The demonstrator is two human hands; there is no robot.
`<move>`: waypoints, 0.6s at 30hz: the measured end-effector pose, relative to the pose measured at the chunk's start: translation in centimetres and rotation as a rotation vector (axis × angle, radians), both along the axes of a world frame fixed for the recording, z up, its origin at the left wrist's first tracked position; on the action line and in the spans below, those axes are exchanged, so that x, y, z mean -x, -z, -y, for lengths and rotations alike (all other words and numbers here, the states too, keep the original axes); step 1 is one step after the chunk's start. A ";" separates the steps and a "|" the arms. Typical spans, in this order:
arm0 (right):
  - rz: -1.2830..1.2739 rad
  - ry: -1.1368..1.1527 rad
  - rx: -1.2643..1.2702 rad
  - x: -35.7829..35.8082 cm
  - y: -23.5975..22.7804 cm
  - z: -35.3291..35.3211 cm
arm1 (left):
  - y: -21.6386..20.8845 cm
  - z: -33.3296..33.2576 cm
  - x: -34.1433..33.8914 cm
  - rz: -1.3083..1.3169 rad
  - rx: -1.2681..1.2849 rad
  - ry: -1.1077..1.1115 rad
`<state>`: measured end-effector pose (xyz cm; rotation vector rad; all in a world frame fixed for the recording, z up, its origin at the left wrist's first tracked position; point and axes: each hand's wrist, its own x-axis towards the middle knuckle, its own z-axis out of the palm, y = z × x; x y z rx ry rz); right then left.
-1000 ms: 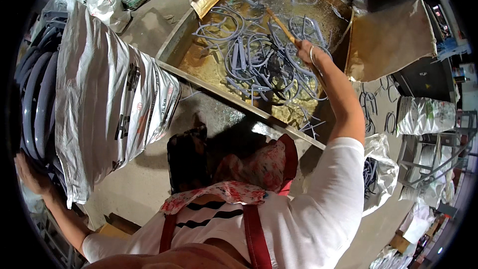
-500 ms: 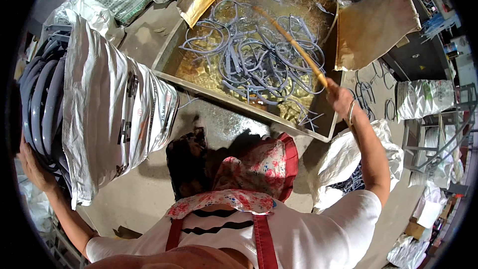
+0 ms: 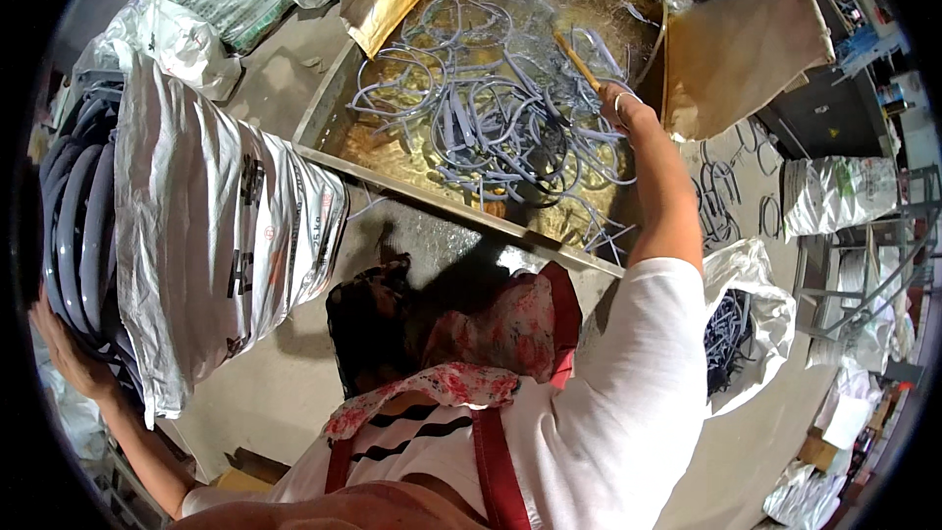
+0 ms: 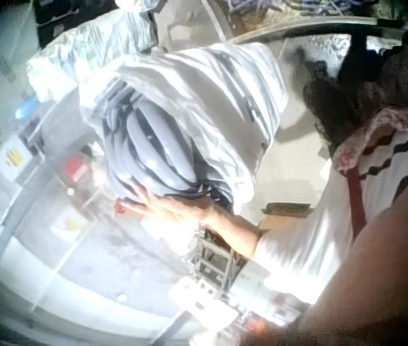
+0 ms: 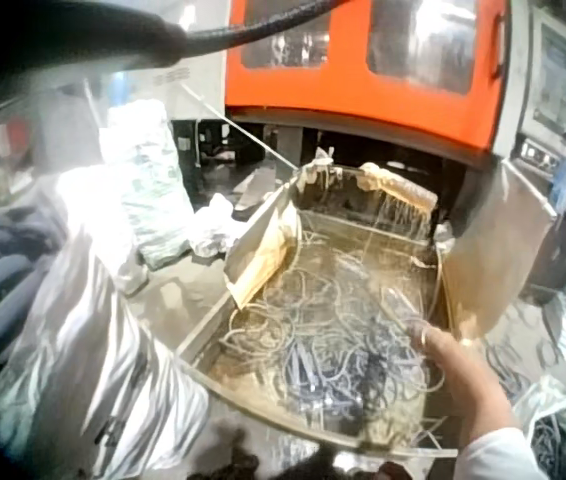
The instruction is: The person gathers gray, flexible cable-like objects from a cluttered workbench and places them into a large white sack. They repeatedly pick up handfuls of the tangled items, separate them slightly, and deposit them into the sack, which is positioned on the floor to their left.
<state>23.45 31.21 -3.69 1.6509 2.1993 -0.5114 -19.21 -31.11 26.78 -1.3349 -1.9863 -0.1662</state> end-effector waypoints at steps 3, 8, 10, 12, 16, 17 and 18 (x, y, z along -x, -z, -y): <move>0.023 -0.041 0.034 -4.6 1.9 2.0 | -0.2 0.4 1.4 -0.058 0.053 0.003; -0.039 0.288 0.145 -13.3 7.1 9.0 | -0.6 0.4 2.9 -0.169 0.135 0.009; -0.017 0.255 0.218 -10.5 -3.2 18.3 | -0.9 -0.7 1.0 -0.019 0.075 0.124; -0.197 0.340 0.320 -13.9 -4.3 22.0 | -1.5 -2.3 0.8 0.000 0.047 0.220; -0.290 0.146 0.157 -19.0 -8.7 31.2 | -1.0 -2.7 0.7 0.004 -0.035 0.292; -0.263 0.205 0.091 -20.0 -10.2 34.1 | -0.7 -2.6 1.1 -0.018 -0.039 0.294; -0.358 0.272 0.053 -23.3 -8.8 36.8 | -0.5 -2.7 1.4 -0.041 -0.039 0.301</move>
